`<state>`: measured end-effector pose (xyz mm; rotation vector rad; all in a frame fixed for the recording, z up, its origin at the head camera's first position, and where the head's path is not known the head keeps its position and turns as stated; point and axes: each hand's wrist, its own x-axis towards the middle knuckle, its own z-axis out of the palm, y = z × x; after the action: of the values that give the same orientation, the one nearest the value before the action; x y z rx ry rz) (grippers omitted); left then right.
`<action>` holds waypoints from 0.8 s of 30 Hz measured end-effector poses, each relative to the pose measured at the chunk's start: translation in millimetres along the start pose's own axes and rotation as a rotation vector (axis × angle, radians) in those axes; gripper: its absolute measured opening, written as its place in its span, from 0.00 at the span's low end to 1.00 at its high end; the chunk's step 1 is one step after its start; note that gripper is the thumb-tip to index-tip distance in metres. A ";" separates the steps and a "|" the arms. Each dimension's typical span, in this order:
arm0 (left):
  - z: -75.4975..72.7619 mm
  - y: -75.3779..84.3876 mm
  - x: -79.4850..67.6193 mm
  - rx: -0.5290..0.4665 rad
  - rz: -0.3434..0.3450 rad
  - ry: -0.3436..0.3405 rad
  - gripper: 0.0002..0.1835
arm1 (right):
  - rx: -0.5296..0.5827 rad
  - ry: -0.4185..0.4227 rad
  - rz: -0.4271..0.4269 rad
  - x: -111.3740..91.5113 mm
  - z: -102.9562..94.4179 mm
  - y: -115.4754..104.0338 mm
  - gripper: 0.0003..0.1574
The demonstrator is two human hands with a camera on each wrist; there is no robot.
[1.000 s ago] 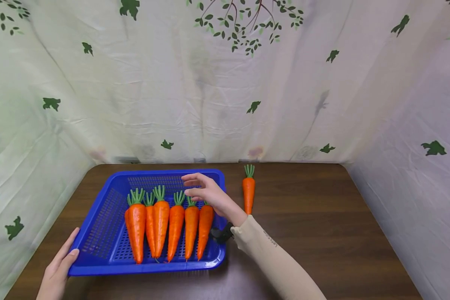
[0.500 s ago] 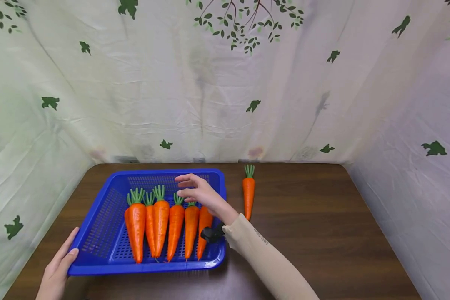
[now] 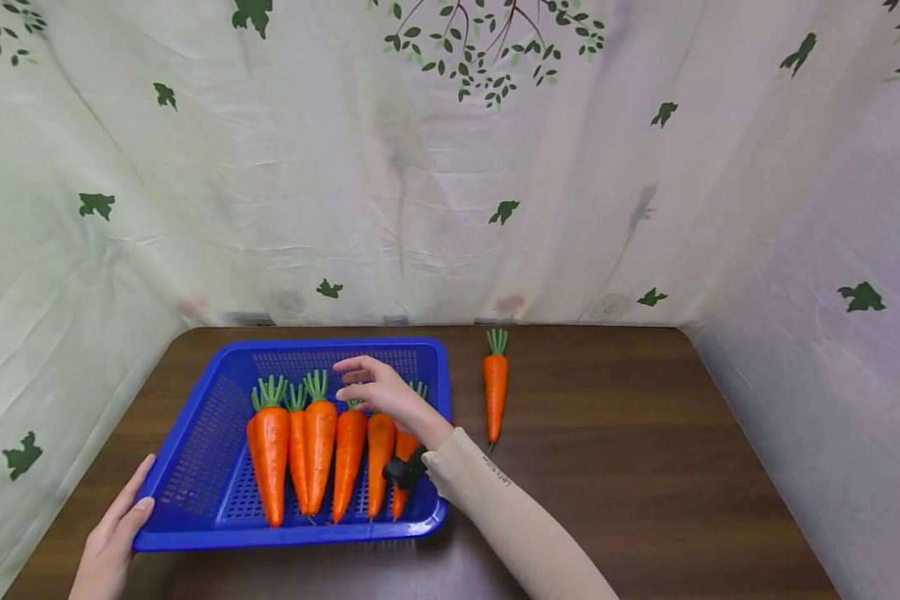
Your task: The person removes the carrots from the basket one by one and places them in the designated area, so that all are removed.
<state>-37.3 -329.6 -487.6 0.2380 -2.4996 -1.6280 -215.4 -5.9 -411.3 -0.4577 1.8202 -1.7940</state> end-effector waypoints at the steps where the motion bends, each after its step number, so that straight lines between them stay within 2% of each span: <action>1: 0.7 0.2 0.4 -0.001 0.000 0.001 0.28 | -0.001 0.000 0.004 1.8 0.1 1.1 0.26; 8: 5.5 2.6 2.6 -0.026 0.008 0.014 0.29 | -0.017 -0.006 0.021 12.2 0.1 5.3 0.25; 15: 5.7 0.9 3.1 -0.104 0.045 0.021 0.28 | -0.030 -0.022 0.038 19.8 3.9 9.8 0.27; 19: 5.3 -0.4 3.0 -0.078 0.050 0.018 0.28 | -0.040 -0.024 0.045 22.9 8.0 11.0 0.28; 24: 3.6 -0.4 3.0 -0.043 0.014 0.010 0.28 | -0.062 -0.024 0.054 27.3 12.6 13.8 0.28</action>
<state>-41.0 -327.2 -489.3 0.2224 -2.4505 -1.6681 -228.0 -31.3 -428.3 -0.4480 1.8587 -1.6930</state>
